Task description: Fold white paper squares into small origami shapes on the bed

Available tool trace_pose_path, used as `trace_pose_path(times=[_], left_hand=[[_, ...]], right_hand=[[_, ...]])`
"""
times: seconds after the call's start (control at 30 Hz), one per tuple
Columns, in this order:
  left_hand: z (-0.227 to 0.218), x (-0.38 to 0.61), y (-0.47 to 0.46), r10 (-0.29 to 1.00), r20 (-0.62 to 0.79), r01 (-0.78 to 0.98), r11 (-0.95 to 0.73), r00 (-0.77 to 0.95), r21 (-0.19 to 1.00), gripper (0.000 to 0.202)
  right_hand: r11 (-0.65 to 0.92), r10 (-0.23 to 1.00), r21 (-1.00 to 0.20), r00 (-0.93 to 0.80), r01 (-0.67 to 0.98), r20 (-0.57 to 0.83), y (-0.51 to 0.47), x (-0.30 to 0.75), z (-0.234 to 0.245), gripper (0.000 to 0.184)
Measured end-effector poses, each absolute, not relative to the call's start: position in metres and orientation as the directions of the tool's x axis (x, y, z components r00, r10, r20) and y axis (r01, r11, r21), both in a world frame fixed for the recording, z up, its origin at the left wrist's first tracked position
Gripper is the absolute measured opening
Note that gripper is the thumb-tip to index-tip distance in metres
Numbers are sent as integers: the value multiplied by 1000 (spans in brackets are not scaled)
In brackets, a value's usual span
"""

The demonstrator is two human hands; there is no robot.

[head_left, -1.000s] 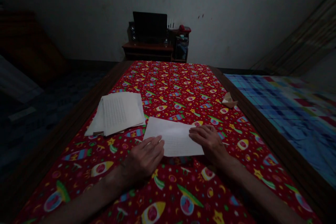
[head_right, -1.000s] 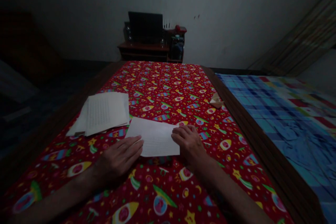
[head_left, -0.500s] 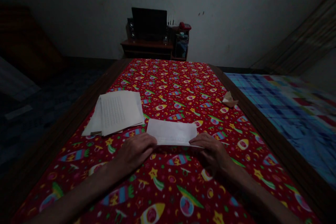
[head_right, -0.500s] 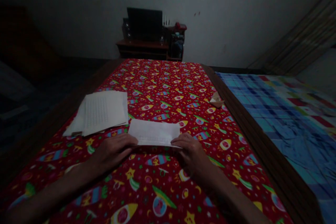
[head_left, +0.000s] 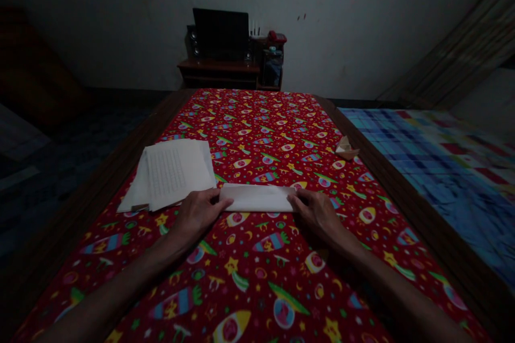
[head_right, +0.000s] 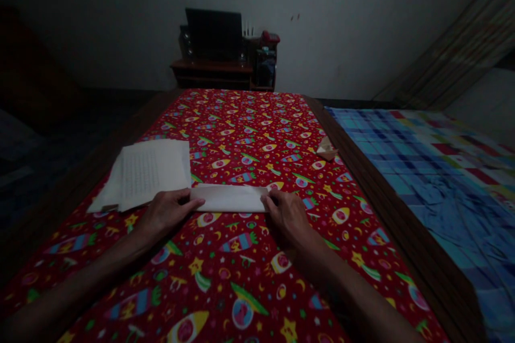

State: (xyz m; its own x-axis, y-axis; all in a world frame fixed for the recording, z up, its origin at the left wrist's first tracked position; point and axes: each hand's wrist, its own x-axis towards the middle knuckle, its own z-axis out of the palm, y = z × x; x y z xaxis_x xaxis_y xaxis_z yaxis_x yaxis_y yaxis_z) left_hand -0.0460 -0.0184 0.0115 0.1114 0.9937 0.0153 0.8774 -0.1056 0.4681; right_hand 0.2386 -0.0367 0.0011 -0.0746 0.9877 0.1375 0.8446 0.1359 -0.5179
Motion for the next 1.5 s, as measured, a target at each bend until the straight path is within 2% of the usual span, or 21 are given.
trace_pose_path(times=[0.1, 0.23, 0.3, 0.43, 0.5, 0.6, 0.7, 0.8, 0.83, 0.9, 0.97, 1.0, 1.07, 1.13, 1.23, 1.37, 1.43, 1.5], left_hand=[[13, -45, -15, 992, 20, 915, -120, 121, 384, 29], [12, -44, -14, 988, 50, 942, -152, 144, 299, 22], [11, -43, -16, 980, 113, 952, -189, 165, 240, 24], [7, -39, -23, 862, 350, 900, -425, 367, 102, 32], [4, -32, -26, 766, 399, 820, -569, 504, 58, 29], [-2, -19, -32, 663, 382, 699, -713, 643, 61, 30], [-6, -11, -36, 653, 356, 668, -738, 669, 100, 34], [-3, -12, -37, 661, 364, 676, -729, 656, 106, 41], [-1, -14, -37, 660, 370, 676, -729, 654, 107, 45], [5, -16, -37, 657, 384, 665, -735, 649, 133, 53], [10, -18, -36, 648, 412, 635, -749, 640, 190, 55], [13, -18, -37, 639, 432, 611, -760, 637, 224, 50], [19, -18, -39, 607, 478, 548, -790, 635, 276, 32], [26, -18, -43, 559, 529, 489, -825, 638, 282, 18], [41, -16, -49, 469, 641, 453, -868, 607, 206, 17], [60, -9, -47, 398, 735, 425, -890, 549, 164, 13], [63, -7, -43, 379, 774, 408, -897, 507, 172, 12], [62, -7, -40, 365, 792, 400, -901, 490, 168, 11]], right_hand=[[198, 975, -445, -127, 873, 184, -36, 240, -2, 30], [223, 969, -440, -146, 870, 201, -37, 241, -7, 27], [219, 969, -441, -142, 870, 201, -38, 241, -7, 26], [227, 967, -448, -147, 865, 206, -38, 240, -6, 27], [230, 966, -439, -149, 869, 212, -37, 239, -5, 27], [219, 967, -417, -141, 882, 210, -37, 239, -7, 27], [246, 959, -431, -153, 868, 238, -36, 240, -10, 26], [399, 874, -407, -206, 822, 441, -41, 241, -9, 24], [485, 807, -352, -255, 800, 533, -45, 240, -7, 22], [655, 630, -170, -408, 736, 660, -55, 237, 1, 14], [765, 496, -16, -573, 644, 652, -67, 233, 12, 13], [785, 471, 25, -622, 619, 626, -74, 231, 18, 16], [815, 419, 88, -688, 573, 593, -86, 226, 28, 19], [832, 395, 110, -719, 544, 572, -96, 224, 35, 18], [840, 426, 41, -704, 541, 568, -103, 224, 39, 15], [732, 529, -47, -524, 679, 667, -99, 235, 41, 24], [696, 521, -23, -483, 717, 704, -95, 242, 48, 18], [705, 468, 70, -537, 706, 702, -95, 247, 56, 16]])
